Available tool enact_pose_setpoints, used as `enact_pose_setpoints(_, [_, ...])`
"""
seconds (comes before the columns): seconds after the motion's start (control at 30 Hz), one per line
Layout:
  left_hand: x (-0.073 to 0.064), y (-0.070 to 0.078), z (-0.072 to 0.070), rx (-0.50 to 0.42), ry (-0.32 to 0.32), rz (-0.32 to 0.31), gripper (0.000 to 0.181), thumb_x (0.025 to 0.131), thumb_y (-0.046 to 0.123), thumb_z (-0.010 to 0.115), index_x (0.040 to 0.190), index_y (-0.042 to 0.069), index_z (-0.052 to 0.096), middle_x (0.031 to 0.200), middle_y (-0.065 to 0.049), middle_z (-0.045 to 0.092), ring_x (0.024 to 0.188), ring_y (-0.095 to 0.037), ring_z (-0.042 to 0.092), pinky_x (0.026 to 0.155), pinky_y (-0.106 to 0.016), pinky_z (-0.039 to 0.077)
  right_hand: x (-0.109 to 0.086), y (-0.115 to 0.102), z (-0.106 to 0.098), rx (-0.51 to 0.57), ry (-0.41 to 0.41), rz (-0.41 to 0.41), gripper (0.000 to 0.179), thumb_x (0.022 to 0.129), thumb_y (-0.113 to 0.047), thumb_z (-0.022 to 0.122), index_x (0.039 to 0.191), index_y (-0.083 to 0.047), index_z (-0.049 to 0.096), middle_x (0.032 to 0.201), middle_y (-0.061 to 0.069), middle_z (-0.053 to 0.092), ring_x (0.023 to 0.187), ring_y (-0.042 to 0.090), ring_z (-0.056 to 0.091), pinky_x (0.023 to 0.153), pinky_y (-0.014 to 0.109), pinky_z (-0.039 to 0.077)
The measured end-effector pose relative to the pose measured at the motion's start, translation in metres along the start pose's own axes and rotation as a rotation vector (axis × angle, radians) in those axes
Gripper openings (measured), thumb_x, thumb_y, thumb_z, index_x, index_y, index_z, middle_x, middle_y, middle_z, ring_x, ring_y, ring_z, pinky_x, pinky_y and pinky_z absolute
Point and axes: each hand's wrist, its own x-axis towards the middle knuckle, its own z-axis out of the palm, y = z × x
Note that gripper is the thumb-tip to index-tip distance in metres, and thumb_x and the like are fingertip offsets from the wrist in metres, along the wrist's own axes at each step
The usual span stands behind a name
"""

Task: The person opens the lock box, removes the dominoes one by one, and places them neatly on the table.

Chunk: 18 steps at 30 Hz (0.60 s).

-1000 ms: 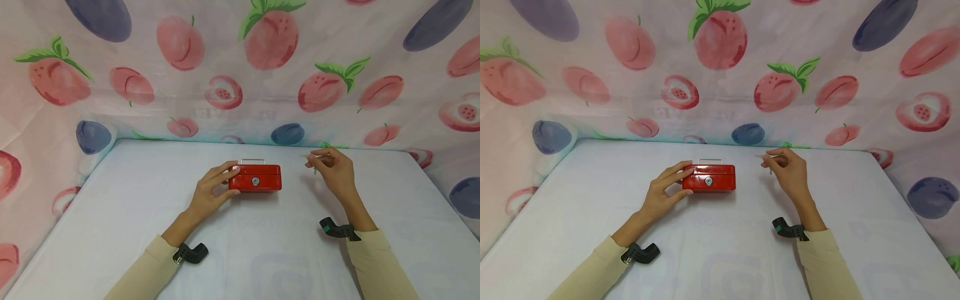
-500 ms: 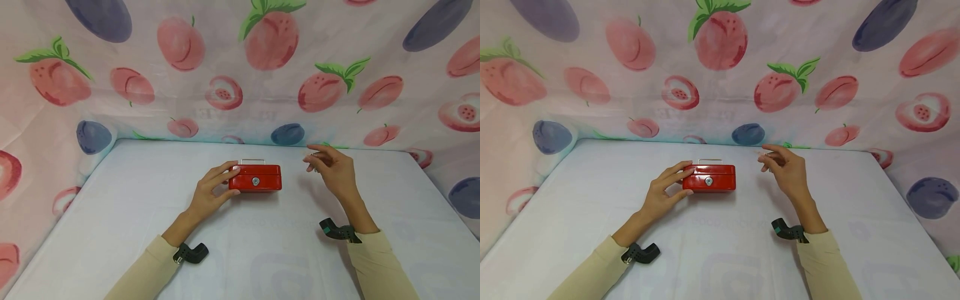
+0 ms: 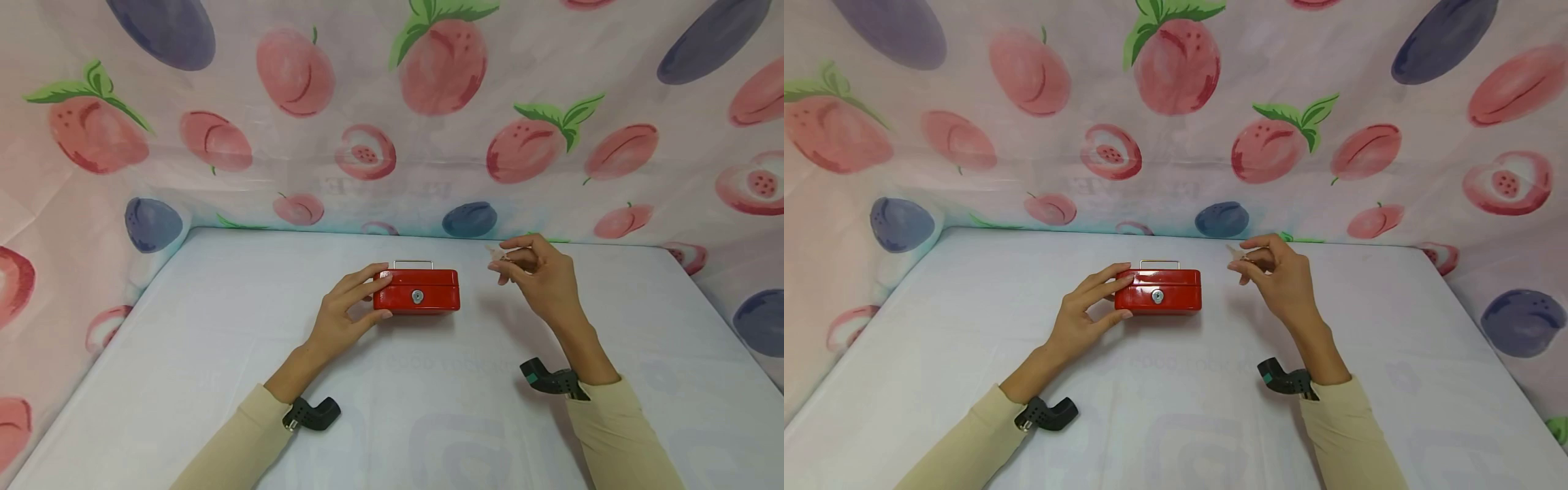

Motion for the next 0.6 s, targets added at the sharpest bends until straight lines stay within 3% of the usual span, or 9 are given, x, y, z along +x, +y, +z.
enact_pose_setpoints(0.33, [-0.001, -0.001, 0.001, 0.000, -0.002, 0.013, 0.053, 0.067, -0.011, 0.080, 0.117, -0.010, 0.061, 0.125, -0.028, 0.054, 0.105, -0.038, 0.052, 0.069, -0.048, 0.054, 0.000, -0.015, 0.001, 0.034, -0.024, -0.099, 0.030, 0.073, 0.009, 0.077, 0.100, 0.000, 0.068, 0.079, 0.006, 0.072, 0.059, 0.008, 0.064, 0.066, 0.014, 0.052])
enact_pose_setpoints(0.6, [-0.002, -0.001, 0.000, 0.006, -0.005, 0.011, 0.052, 0.067, -0.010, 0.080, 0.116, -0.010, 0.061, 0.126, -0.028, 0.053, 0.105, -0.038, 0.052, 0.069, -0.048, 0.054, -0.002, -0.030, 0.008, 0.066, -0.055, -0.135, 0.031, 0.071, 0.008, 0.078, 0.100, -0.003, 0.072, 0.078, 0.005, 0.072, 0.059, 0.008, 0.064, 0.059, 0.015, 0.050])
